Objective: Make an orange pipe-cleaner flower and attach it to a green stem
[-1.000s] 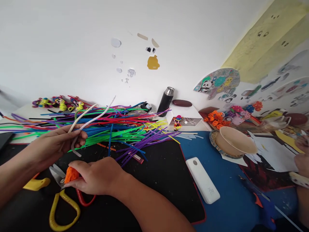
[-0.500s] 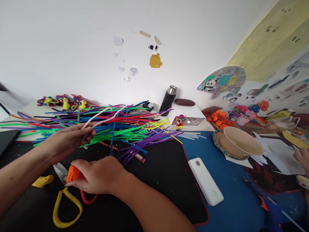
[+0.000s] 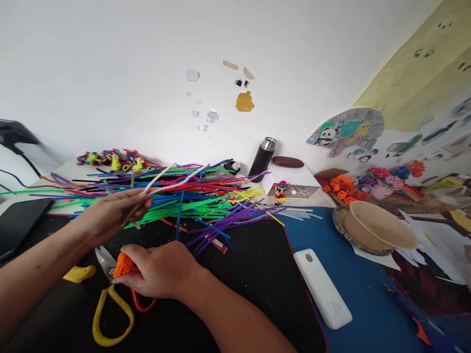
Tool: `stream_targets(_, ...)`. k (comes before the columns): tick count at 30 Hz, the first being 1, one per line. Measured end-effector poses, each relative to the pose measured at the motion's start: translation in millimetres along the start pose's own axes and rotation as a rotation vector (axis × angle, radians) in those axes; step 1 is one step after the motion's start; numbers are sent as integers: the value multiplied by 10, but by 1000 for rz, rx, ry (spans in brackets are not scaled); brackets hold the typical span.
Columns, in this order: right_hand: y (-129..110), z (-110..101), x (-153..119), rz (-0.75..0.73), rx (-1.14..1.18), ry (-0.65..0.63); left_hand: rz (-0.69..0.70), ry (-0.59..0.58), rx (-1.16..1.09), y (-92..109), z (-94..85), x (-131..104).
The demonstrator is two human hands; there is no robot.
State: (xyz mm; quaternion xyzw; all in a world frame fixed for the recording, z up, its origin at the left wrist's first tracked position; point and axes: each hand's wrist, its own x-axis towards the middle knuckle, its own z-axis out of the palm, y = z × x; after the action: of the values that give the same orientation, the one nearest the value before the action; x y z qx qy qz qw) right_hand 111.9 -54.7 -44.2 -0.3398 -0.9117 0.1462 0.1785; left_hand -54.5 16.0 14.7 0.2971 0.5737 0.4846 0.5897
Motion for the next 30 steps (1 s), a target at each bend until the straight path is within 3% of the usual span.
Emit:
stream_targets(8, 24, 59, -14, -20, 17, 5, 366, 75, 31, 287, -116, -35)
stream_targets(14, 48, 38, -27, -41, 15, 8, 343, -205, 422, 141, -163, 55)
stream_targets(19, 60, 39, -29, -45, 31, -5, 376, -285, 490, 76, -43, 113)
stream_targets(24, 60, 50, -28, -45, 47, -30, 429, -379, 585, 183, 119, 342)
stream_targets(30, 66, 22, -15, -36, 45, -50, 557, -349, 708, 315, 418, 688)
